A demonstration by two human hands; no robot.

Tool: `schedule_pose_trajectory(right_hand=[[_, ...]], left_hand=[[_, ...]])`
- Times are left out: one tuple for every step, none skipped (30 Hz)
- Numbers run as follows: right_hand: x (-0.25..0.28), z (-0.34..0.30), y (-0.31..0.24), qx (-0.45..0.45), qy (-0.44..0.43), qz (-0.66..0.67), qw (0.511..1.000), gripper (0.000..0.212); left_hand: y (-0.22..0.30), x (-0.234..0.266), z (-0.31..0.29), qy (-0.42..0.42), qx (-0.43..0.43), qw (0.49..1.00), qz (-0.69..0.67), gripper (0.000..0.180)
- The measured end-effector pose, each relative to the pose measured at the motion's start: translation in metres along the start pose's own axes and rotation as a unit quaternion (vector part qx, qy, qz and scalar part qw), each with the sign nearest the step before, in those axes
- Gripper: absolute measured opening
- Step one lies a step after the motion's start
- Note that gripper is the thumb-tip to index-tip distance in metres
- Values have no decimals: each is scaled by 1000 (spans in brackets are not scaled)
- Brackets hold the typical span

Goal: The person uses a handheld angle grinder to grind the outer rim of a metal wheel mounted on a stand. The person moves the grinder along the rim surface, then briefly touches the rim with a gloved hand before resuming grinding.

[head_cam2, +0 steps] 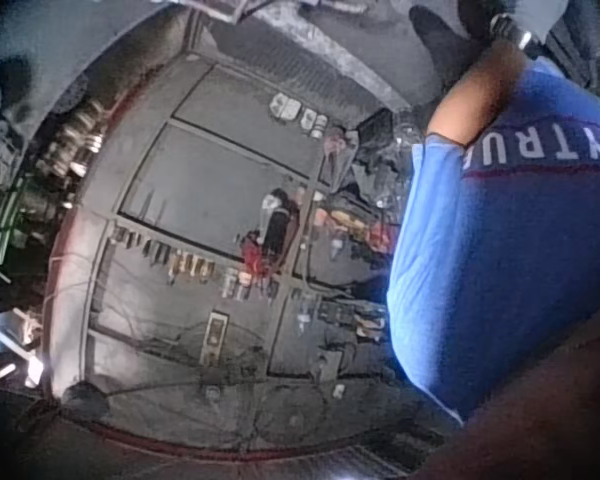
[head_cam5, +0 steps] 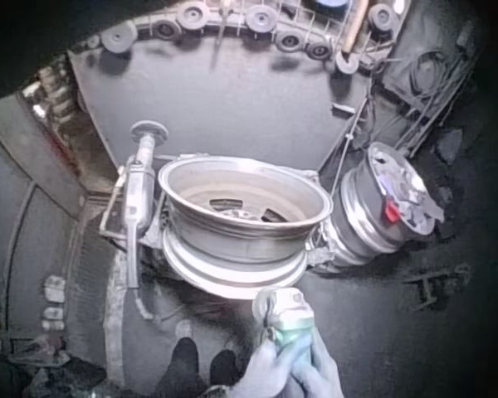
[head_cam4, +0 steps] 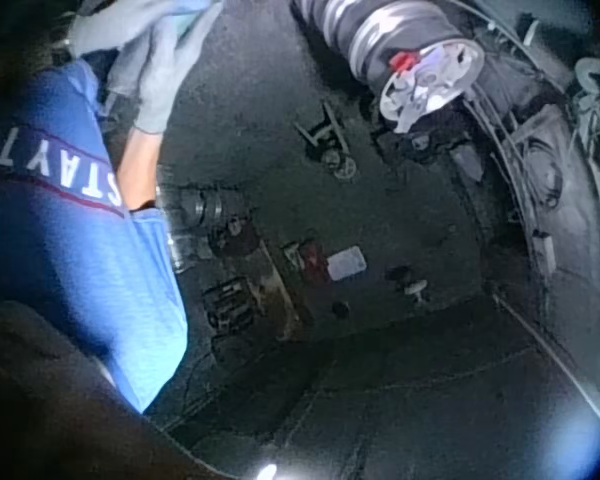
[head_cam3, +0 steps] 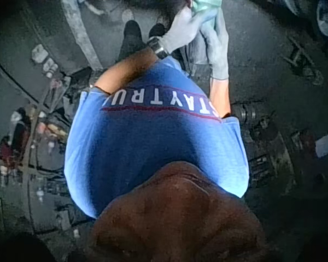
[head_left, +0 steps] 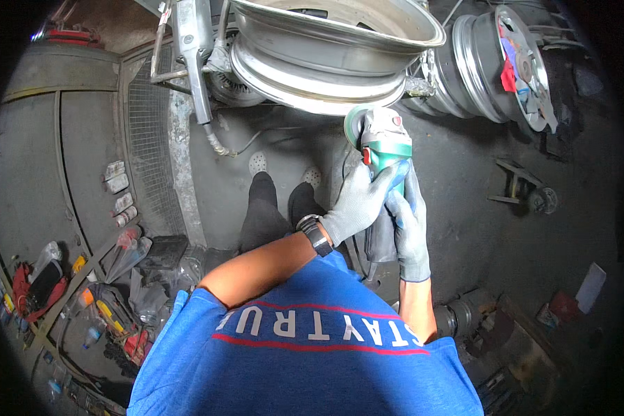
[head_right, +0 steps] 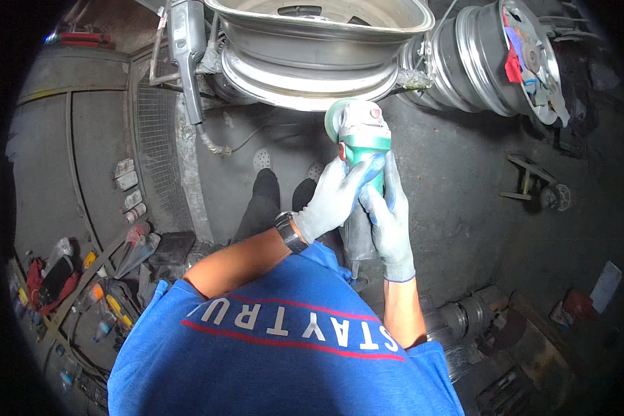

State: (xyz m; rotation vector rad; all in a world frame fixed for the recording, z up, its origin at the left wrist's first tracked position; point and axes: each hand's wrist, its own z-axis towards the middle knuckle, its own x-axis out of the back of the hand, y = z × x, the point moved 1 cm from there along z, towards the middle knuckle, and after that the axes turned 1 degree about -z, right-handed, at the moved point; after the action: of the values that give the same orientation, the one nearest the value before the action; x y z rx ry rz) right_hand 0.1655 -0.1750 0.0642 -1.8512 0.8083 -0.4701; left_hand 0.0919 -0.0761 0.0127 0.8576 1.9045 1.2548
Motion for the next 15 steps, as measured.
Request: schedule_pose_trajectory(right_hand=[[-2, -2, -2, -5, 5, -7, 1000, 83], [-5, -3, -2, -10, 10, -13, 1000, 82], [-12, -3, -2, -13, 9, 1, 1000, 82], [-19, -4, -7, -9, -1, -28, 1000, 81], [-32, -5, -15, -7, -16, -52, 999, 80], [-40, -7, -17, -7, -24, -72, 997, 80], [-45, -4, -15, 14, -53, -93, 994, 81], [-52, -4, -14, 27, -67, -118, 990, 82], [-57, -2, -9, 26, -74, -126, 989, 83], [-61, -1, -5, 25, -81, -135, 987, 83], [-63, 0, -6, 26, -83, -142, 986, 84], [-62, -1, -10, 26, -80, -141, 986, 84], [-59, -2, -15, 6, -74, -128, 989, 84], [-54, -4, -18, -14, -70, -116, 991, 84], [-48, -3, -14, 24, -57, -152, 986, 83]], left_hand=[[2, 2, 1, -14, 25, 999, 29, 34], [2, 5, -1, -14, 24, 999, 30, 34], [0, 9, -3, 1, 30, 999, -18, 34], [-4, 13, -6, 17, 35, 997, -65, 35], [-25, 18, -12, 25, 94, 982, -163, 36], [-18, 24, -17, 19, 97, 982, -159, 36], [-11, 34, -22, 39, 88, 974, -207, 38], [-3, 44, -27, 62, 79, 961, -256, 40], [-3, 52, -32, 69, 114, 954, -269, 41], [-4, 59, -35, 74, 150, 945, -281, 42], [-5, 64, -33, 58, 117, 951, -281, 41], [-5, 61, -33, 55, 118, 951, -281, 41], [-4, 55, -33, 62, 116, 956, -262, 42], [-2, 48, -33, 72, 114, 960, -244, 42], [-3, 40, -29, 61, 107, 950, -286, 42]])
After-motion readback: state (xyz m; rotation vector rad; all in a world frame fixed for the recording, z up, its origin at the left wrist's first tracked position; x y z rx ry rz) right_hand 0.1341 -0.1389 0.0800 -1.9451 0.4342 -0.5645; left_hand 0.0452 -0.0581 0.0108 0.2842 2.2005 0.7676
